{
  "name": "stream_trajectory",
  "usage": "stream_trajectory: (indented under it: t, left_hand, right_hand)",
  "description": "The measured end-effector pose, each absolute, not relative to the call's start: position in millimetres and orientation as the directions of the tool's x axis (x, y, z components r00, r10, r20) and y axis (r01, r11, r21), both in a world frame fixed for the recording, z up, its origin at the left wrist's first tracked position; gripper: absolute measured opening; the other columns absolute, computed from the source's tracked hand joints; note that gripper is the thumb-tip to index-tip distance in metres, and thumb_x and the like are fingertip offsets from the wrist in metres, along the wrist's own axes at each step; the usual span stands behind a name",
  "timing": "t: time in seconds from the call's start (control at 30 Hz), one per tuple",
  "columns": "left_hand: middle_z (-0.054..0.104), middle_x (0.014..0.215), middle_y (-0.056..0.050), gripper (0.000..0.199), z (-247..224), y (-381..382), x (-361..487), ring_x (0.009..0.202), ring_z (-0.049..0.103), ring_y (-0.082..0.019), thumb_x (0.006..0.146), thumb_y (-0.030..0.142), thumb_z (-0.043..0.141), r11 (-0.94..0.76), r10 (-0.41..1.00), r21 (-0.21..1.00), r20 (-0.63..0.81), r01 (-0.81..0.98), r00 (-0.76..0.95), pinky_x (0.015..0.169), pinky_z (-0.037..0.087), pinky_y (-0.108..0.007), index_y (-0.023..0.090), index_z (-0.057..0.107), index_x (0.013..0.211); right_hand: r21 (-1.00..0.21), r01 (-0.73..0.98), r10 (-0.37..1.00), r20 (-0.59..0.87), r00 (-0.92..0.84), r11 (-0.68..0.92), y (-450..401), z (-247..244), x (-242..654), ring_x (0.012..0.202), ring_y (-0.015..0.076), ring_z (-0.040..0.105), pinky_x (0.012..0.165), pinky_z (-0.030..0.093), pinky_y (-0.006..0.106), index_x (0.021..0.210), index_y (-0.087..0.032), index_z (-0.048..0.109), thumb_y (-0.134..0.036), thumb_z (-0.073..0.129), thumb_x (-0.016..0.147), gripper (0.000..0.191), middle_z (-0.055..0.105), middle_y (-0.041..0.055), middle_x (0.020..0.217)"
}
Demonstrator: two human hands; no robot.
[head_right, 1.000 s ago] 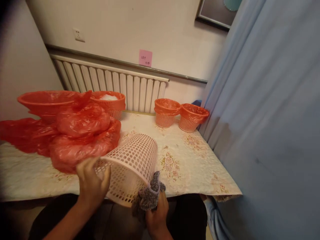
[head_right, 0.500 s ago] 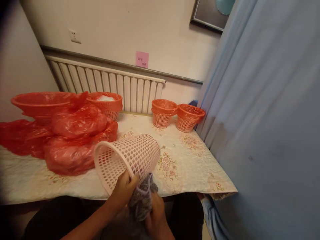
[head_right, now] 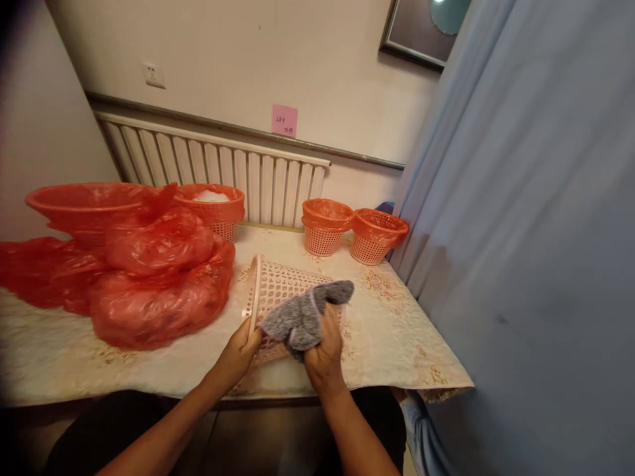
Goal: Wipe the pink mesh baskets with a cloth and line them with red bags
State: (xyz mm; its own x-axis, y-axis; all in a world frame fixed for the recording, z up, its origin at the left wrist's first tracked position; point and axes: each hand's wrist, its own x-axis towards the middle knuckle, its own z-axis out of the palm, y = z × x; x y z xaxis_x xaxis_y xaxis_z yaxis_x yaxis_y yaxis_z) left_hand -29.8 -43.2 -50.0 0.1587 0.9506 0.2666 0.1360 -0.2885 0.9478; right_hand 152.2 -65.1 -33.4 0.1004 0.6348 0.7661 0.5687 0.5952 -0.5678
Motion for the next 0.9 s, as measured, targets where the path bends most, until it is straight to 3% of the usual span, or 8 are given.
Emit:
stream_trajectory:
  t: [0.1, 0.2, 0.47, 0.63, 0.77, 0.9]
  left_hand:
    - [0.069, 0.112, -0.008, 0.036, -62, -42, -29, 0.112, 0.059, -0.024, 0.079, 0.025, 0.050, -0.320, 0.938, 0.945, 0.304, 0.074, 0.167, 0.100, 0.045, -0.038, 0.017, 0.059, 0.113]
    - [0.070, 0.113, -0.007, 0.037, -72, -40, -34, 0.114, 0.060, -0.024, 0.076, 0.023, 0.051, -0.325, 0.937, 0.943, 0.311, 0.074, 0.157, 0.101, 0.045, -0.039, 0.017, 0.061, 0.111]
    - [0.070, 0.098, -0.010, 0.034, -71, -35, -45, 0.095, 0.065, -0.024, 0.091, 0.037, 0.040, -0.284, 0.953, 0.930, 0.246, 0.234, 0.178, 0.091, 0.050, -0.040, 0.014, 0.058, 0.107]
    - [0.069, 0.114, -0.012, 0.041, -73, -39, -45, 0.114, 0.061, -0.026, 0.090, 0.041, 0.043, -0.312, 0.947, 0.922, 0.281, 0.231, 0.156, 0.101, 0.046, -0.040, 0.015, 0.056, 0.119]
    - [0.072, 0.103, -0.010, 0.035, -75, -43, -43, 0.099, 0.067, -0.025, 0.089, 0.044, 0.044, -0.274, 0.961, 0.929, 0.259, 0.248, 0.093, 0.091, 0.052, -0.038, 0.017, 0.060, 0.106]
    - [0.071, 0.090, -0.008, 0.035, -83, -47, -41, 0.087, 0.067, -0.025, 0.088, 0.048, 0.046, -0.233, 0.972, 0.934, 0.233, 0.270, 0.030, 0.080, 0.054, -0.036, 0.018, 0.060, 0.099]
  right_hand:
    - [-0.350, 0.628, 0.586, 0.781, -0.214, 0.695, -49, -40, 125, 0.136, 0.0260, 0.041, 0.111, 0.034, 0.053, 0.129, -0.019, 0.056, -0.018, 0.043, 0.088, 0.043, 0.057, 0.0113, 0.133]
    - [-0.263, 0.645, 0.562, 0.766, -0.312, 0.717, -35, -44, 104, 0.137, 0.0247, 0.039, 0.113, 0.031, 0.054, 0.137, -0.017, 0.050, -0.016, 0.039, 0.088, 0.049, 0.055, 0.0124, 0.136]
    - [-0.374, 0.592, 0.622, 0.727, -0.292, 0.714, 9, -23, 94, 0.131, 0.0225, 0.047, 0.112, 0.036, 0.047, 0.131, -0.017, 0.055, -0.020, 0.044, 0.091, 0.042, 0.061, 0.0115, 0.127]
    - [-0.405, 0.598, 0.636, 0.734, -0.238, 0.692, 45, -4, 86, 0.113, 0.0210, 0.057, 0.104, 0.040, 0.041, 0.110, -0.016, 0.062, -0.013, 0.040, 0.088, 0.031, 0.066, 0.0100, 0.112]
    - [-0.438, 0.713, 0.715, 0.688, -0.126, 0.548, 60, 1, 78, 0.090, 0.0202, 0.058, 0.088, 0.045, 0.034, 0.087, -0.016, 0.059, -0.011, 0.040, 0.084, 0.020, 0.064, 0.0083, 0.090]
    - [-0.413, 0.744, 0.716, 0.687, -0.126, 0.526, 55, -2, 81, 0.095, 0.0211, 0.056, 0.090, 0.043, 0.033, 0.090, -0.016, 0.057, -0.009, 0.043, 0.081, 0.019, 0.063, 0.0094, 0.094]
